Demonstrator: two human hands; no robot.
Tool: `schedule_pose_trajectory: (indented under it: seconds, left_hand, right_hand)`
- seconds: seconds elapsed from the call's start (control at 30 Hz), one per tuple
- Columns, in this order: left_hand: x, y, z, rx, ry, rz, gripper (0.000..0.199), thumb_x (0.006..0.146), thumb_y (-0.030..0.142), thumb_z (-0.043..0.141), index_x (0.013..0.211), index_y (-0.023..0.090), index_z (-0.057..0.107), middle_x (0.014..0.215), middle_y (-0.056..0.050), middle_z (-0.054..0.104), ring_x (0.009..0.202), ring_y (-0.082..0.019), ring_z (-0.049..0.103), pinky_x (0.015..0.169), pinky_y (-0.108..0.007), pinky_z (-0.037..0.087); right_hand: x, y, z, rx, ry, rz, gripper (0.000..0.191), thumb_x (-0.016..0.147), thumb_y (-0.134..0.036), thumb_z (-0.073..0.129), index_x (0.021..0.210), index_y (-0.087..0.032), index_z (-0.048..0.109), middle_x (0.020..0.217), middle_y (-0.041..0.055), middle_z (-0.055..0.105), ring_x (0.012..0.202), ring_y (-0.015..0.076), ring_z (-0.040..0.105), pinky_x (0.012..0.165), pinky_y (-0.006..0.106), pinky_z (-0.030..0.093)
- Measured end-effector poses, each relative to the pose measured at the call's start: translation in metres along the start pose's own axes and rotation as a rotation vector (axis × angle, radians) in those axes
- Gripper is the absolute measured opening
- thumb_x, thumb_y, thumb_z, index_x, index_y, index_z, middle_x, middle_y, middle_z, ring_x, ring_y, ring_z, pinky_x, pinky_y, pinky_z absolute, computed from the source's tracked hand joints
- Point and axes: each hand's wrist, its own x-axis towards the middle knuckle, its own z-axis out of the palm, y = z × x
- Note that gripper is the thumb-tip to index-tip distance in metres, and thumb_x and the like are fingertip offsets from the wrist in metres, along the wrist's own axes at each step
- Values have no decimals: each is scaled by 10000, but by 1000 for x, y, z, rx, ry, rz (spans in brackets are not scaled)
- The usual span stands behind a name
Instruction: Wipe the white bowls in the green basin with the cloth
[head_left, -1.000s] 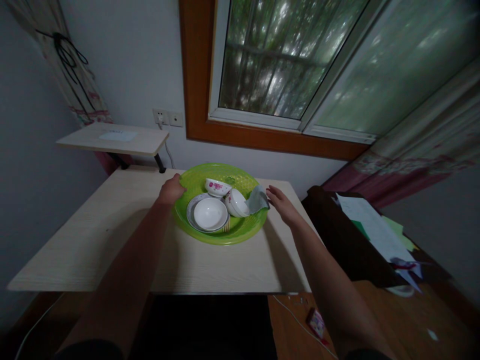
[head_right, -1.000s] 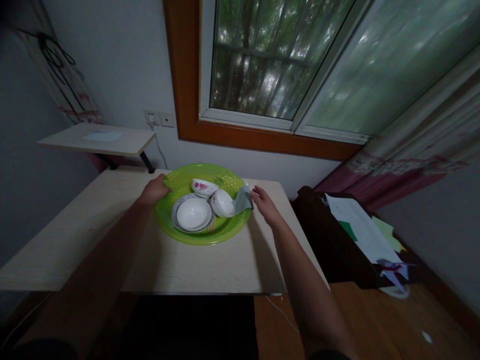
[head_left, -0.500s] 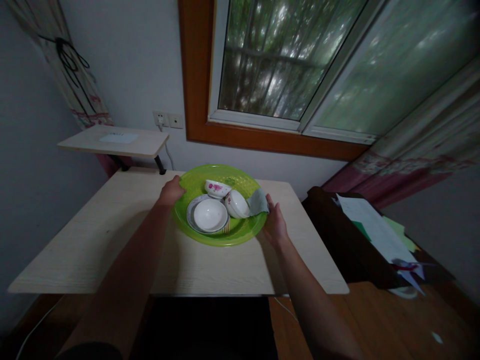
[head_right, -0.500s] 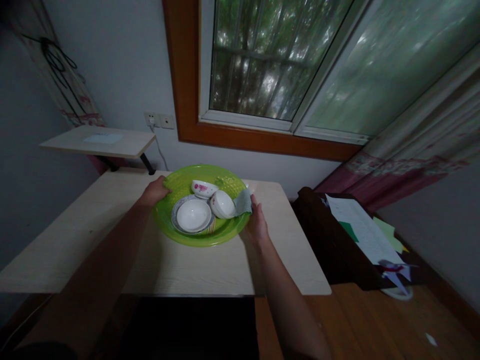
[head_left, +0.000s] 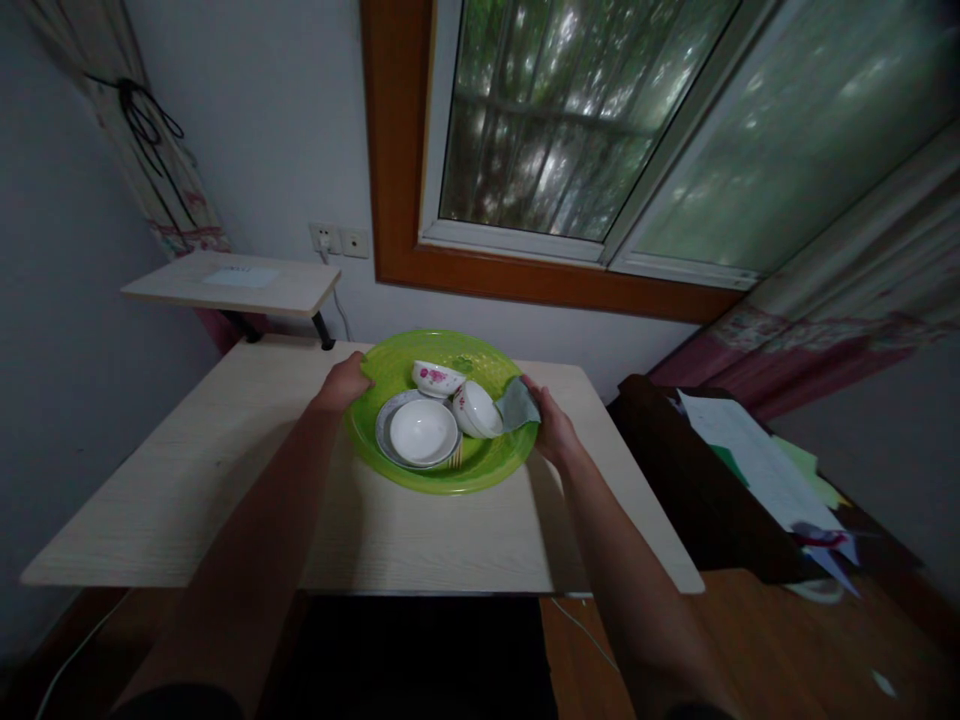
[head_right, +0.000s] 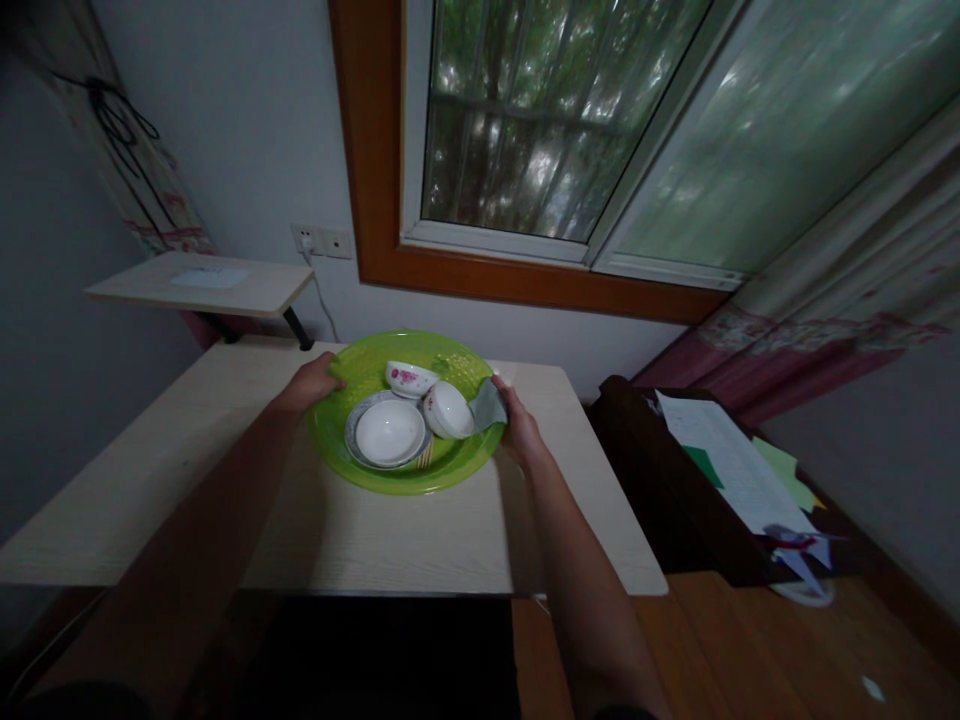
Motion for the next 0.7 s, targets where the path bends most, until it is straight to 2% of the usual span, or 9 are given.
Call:
schedule_pose_trajectory:
  seconds: [0.23, 0.4, 0.47, 0.57, 0.7]
  left_hand:
    - [1, -2, 5, -146, 31, -50, 458, 907, 162, 784, 1356, 197, 702, 1405, -192, 798, 1240, -328, 786, 972, -368, 606]
    - [-12, -2, 8, -563, 24, -85, 437, 872, 198, 788, 1307, 182, 749, 1144, -131, 863, 1071, -319, 834, 910, -406, 669]
    - [-21, -3, 10, -727, 20, -96, 443, 878, 213, 767, 1317, 159, 752, 1048, -128, 861, 1017, -322, 842, 887, -422, 686]
    - [-38, -10, 17, -934, -22, -92, 420, 861, 223, 751, 1275, 150, 764, 995, -124, 854, 981, -306, 847, 872, -408, 696]
    - [-56, -22, 29, -1231, -102, -48, 539, 624, 210, 888, 1147, 141, 773, 960, -115, 847, 858, -305, 837, 767, -390, 688]
  right_hand:
    - [14, -8, 6, -12, -23, 8, 561, 851, -730, 802, 1259, -345, 787, 1424, 34, 823, 1426, 335, 723, 1279, 543, 557]
    - [6, 2, 1, -73, -36, -13, 639, 874, -886, 666, 1213, -357, 779, 1305, 67, 846, 1389, 382, 733, 1193, 594, 612]
    - [3, 10, -3, -65, 19, -45, 656, 881, -909, 615, 1201, -355, 762, 1327, 80, 830, 1407, 390, 717, 1196, 615, 598]
    - [-3, 25, -9, 62, 188, -124, 555, 902, -828, 634, 1156, -345, 737, 1315, 76, 820, 1370, 362, 733, 1219, 610, 575]
    - [-17, 41, -8, 351, 299, -87, 381, 974, -622, 657, 1149, -302, 767, 1167, 46, 851, 1208, 274, 798, 1174, 508, 610]
